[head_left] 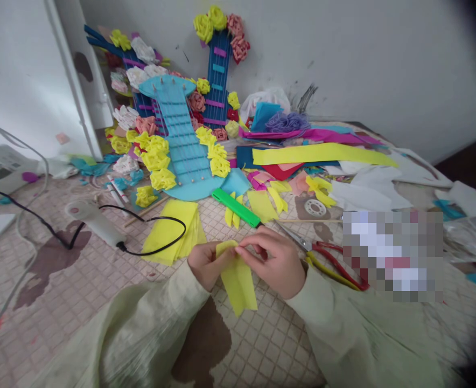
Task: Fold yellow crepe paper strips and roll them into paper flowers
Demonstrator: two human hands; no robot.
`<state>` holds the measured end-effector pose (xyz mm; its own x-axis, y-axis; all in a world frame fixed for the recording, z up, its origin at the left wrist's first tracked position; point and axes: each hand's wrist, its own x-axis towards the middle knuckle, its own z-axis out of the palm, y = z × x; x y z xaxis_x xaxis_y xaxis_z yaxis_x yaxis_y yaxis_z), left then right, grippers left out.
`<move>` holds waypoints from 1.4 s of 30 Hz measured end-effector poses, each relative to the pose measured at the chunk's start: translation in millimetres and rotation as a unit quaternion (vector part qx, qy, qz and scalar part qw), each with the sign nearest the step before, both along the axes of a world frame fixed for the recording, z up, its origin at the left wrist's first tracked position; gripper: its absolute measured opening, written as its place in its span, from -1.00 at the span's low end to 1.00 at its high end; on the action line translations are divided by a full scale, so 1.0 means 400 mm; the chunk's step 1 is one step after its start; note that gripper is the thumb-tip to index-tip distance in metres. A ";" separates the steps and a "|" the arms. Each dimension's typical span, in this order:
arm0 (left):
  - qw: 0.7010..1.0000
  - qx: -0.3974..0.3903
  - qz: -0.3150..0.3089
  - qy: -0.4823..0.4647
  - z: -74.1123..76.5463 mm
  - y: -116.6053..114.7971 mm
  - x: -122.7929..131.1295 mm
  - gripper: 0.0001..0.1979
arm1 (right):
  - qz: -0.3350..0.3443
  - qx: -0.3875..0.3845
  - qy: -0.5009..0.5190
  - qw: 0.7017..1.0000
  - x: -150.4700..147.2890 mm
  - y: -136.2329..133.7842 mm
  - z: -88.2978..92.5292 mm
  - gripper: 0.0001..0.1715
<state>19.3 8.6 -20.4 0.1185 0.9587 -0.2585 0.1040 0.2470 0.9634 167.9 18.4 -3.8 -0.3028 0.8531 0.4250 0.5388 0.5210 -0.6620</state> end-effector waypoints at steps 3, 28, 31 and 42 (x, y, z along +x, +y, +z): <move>1.000 -0.001 0.000 -0.020 -0.006 0.003 -0.003 -0.74 | 0.015 -0.005 0.016 1.000 -0.003 -0.003 -0.001 -0.86; 0.996 -0.030 -0.012 -0.082 0.018 -0.005 0.002 -0.78 | 0.009 -0.310 0.204 0.928 0.000 0.019 -0.015 -0.85; 0.997 -0.024 0.003 -0.076 0.019 -0.007 0.003 -0.76 | 0.014 -0.336 0.213 0.917 0.001 0.023 -0.017 -0.81; 0.999 -0.004 -0.020 -0.042 0.012 0.001 -0.004 -0.69 | 0.026 -0.372 0.233 0.898 -0.001 0.022 -0.021 -0.83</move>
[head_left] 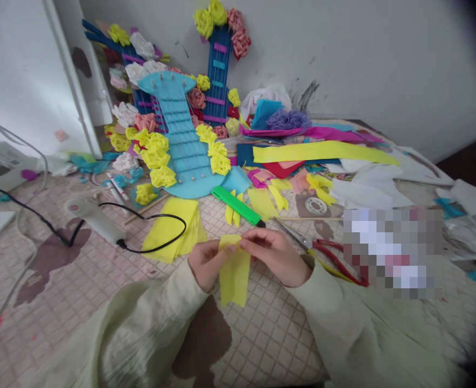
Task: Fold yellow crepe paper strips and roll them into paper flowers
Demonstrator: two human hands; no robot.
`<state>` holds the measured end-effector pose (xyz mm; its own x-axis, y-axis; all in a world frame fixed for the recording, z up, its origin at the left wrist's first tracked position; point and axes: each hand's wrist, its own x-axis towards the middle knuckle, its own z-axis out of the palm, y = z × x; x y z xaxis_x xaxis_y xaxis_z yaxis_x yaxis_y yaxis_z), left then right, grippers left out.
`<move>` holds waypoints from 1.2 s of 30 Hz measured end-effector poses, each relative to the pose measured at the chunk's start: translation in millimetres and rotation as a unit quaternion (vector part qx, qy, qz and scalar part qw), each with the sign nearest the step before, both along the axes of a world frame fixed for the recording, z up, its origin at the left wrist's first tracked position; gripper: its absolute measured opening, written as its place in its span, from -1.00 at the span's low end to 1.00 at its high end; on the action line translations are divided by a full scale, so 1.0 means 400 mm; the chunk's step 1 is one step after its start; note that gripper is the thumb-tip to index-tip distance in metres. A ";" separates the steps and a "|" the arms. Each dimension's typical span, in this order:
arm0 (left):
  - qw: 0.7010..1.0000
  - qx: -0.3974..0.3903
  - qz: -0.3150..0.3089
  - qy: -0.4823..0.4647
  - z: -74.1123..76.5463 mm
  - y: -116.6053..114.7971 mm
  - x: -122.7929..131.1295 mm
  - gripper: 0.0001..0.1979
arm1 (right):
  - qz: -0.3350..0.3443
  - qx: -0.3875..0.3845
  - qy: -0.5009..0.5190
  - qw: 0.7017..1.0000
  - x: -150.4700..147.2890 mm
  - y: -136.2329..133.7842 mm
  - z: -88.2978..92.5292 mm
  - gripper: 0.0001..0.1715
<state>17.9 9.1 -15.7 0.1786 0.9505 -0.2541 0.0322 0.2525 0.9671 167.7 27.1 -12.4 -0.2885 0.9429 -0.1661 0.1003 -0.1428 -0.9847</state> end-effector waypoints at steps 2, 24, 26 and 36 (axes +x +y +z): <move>1.000 0.004 -0.009 0.022 0.008 -0.006 0.004 -0.71 | 0.002 -0.002 0.006 1.000 -0.001 -0.001 -0.002 -0.83; 0.995 0.018 -0.026 0.092 0.016 -0.013 0.009 -0.69 | -0.001 0.009 0.017 1.000 -0.001 -0.003 -0.011 -0.82; 0.992 0.020 -0.028 0.118 0.020 -0.013 0.009 -0.68 | -0.003 0.006 0.018 1.000 -0.003 -0.004 -0.012 -0.81; 0.993 0.000 -0.051 0.107 0.024 -0.006 0.004 -0.73 | -0.006 0.003 0.016 1.000 -0.005 -0.005 -0.011 -0.81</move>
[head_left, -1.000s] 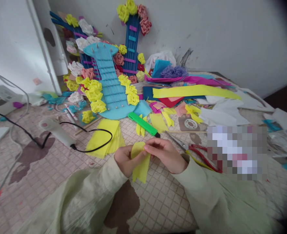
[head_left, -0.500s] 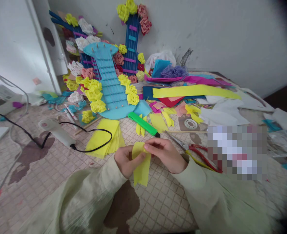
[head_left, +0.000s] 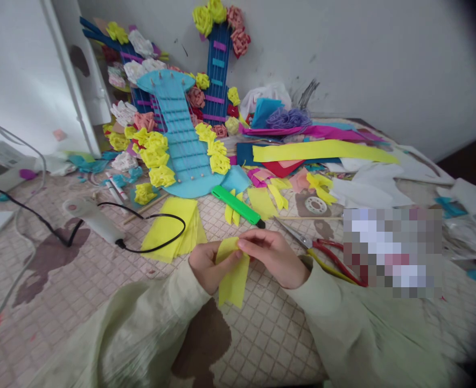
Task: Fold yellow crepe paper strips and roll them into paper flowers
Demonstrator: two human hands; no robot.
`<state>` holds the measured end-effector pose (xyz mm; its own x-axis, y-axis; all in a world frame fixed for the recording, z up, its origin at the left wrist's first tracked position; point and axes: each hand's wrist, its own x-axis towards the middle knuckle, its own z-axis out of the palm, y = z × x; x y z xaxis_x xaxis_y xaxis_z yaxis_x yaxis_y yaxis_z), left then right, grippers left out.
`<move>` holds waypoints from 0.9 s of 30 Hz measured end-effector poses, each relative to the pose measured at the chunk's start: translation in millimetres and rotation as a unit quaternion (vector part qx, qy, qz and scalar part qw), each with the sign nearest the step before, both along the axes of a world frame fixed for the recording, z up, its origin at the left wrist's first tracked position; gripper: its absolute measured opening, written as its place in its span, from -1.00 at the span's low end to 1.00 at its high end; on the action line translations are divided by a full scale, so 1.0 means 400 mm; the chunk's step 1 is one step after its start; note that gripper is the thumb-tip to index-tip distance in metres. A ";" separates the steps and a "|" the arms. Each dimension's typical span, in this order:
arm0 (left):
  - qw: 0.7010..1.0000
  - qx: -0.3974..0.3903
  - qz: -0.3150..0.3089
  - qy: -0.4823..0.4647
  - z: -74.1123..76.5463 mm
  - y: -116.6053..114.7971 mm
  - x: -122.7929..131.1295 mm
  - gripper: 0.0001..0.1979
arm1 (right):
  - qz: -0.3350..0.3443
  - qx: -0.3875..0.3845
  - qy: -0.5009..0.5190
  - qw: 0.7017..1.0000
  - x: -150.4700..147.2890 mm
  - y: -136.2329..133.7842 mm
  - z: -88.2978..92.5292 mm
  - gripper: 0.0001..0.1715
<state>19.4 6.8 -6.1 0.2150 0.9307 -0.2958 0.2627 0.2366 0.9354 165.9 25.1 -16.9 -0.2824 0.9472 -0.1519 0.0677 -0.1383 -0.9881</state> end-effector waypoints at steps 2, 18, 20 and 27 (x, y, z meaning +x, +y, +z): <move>1.000 -0.002 0.008 -0.002 -0.004 -0.001 0.001 -0.74 | 0.000 -0.002 0.002 1.000 0.001 0.001 0.000 -0.80; 0.999 0.000 -0.003 -0.035 -0.031 0.001 -0.004 -0.70 | 0.003 -0.008 0.005 1.000 0.006 0.005 0.006 -0.82; 0.999 -0.003 0.005 -0.039 -0.028 -0.002 -0.001 -0.71 | 0.007 -0.005 0.005 1.000 0.006 0.006 0.004 -0.82; 0.999 -0.009 0.015 -0.044 -0.028 -0.002 0.002 -0.68 | 0.013 0.009 0.000 1.000 0.008 0.005 0.007 -0.84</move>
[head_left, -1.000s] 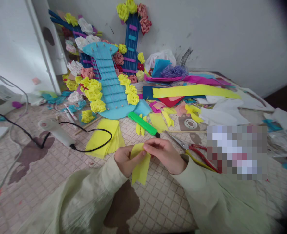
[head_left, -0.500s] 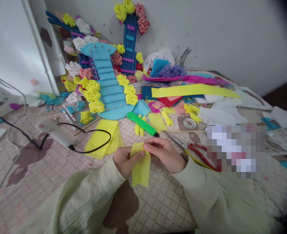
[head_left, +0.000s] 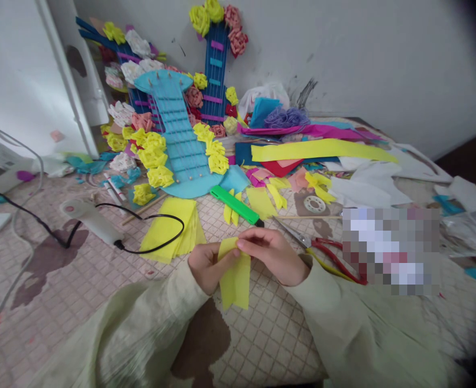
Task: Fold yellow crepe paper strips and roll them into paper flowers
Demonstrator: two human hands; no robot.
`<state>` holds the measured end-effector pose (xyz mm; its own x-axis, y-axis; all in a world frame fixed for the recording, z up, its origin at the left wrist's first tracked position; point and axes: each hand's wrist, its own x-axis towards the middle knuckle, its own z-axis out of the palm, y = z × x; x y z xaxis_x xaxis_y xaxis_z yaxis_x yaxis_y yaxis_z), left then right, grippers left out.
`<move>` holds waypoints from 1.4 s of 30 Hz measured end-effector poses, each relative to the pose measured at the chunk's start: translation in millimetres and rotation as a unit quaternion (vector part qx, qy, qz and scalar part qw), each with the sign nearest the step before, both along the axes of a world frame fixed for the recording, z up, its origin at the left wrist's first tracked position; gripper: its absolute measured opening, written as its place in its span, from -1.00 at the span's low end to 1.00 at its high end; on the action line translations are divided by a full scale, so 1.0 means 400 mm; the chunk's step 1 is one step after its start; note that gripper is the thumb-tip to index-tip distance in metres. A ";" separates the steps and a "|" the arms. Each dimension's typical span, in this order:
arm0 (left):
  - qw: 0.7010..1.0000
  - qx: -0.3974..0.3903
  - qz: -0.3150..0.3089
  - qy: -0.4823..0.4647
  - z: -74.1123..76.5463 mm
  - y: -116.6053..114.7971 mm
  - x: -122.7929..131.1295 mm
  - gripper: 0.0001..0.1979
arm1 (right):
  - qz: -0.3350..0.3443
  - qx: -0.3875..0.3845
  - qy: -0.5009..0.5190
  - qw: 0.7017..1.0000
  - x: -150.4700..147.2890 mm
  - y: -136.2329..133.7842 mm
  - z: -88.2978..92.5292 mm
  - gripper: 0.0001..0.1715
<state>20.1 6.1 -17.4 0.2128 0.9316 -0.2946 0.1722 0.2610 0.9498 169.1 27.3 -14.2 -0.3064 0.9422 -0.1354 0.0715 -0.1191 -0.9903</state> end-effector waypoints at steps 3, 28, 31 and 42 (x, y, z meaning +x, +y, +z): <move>1.000 0.000 -0.012 0.005 -0.002 0.002 -0.004 -0.68 | -0.001 -0.008 0.000 1.000 0.000 -0.001 0.003 -0.83; 1.000 0.003 -0.014 0.020 0.006 0.003 -0.004 -0.72 | 0.008 -0.009 -0.001 1.000 -0.002 0.002 -0.004 -0.81; 1.000 0.006 -0.012 0.015 0.006 0.002 -0.003 -0.73 | 0.004 -0.012 0.004 1.000 -0.003 0.002 -0.003 -0.82; 0.999 -0.005 0.003 0.043 0.001 0.002 -0.004 -0.74 | -0.011 0.000 -0.023 1.000 0.001 0.000 0.004 -0.78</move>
